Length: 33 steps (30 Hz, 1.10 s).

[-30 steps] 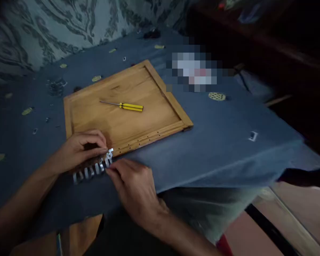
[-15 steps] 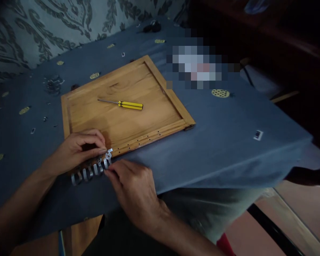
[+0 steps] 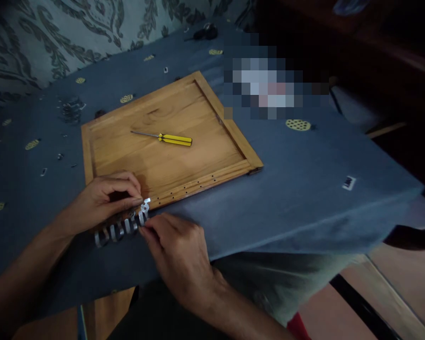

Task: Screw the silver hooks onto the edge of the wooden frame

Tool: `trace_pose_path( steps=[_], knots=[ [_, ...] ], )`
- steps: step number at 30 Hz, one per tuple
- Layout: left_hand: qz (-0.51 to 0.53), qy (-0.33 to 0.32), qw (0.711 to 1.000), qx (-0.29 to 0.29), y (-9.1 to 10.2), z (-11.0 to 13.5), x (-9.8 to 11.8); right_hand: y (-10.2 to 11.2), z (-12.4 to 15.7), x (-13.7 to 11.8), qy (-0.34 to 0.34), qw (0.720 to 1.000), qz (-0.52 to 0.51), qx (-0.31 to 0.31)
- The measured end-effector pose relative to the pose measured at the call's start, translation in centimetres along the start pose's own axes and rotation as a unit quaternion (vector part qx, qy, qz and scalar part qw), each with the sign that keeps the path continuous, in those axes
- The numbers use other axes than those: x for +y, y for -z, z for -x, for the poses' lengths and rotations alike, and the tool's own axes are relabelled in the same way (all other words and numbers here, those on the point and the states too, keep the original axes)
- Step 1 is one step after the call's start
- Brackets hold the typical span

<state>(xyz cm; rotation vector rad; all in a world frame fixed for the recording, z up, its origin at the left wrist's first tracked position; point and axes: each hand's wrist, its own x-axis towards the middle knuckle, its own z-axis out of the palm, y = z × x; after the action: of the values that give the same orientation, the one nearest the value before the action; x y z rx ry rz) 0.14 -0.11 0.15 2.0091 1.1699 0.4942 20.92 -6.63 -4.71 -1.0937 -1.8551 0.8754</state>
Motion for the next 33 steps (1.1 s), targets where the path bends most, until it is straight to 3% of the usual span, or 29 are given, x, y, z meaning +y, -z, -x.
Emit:
trace_pose_path(
  steps=[33],
  knots=[
    [-0.010, 0.003, 1.000, -0.016, 0.19, -0.05, 0.13, 0.25, 0.07, -0.26, -0.006, 1.000, 0.002, -0.009]
  ],
)
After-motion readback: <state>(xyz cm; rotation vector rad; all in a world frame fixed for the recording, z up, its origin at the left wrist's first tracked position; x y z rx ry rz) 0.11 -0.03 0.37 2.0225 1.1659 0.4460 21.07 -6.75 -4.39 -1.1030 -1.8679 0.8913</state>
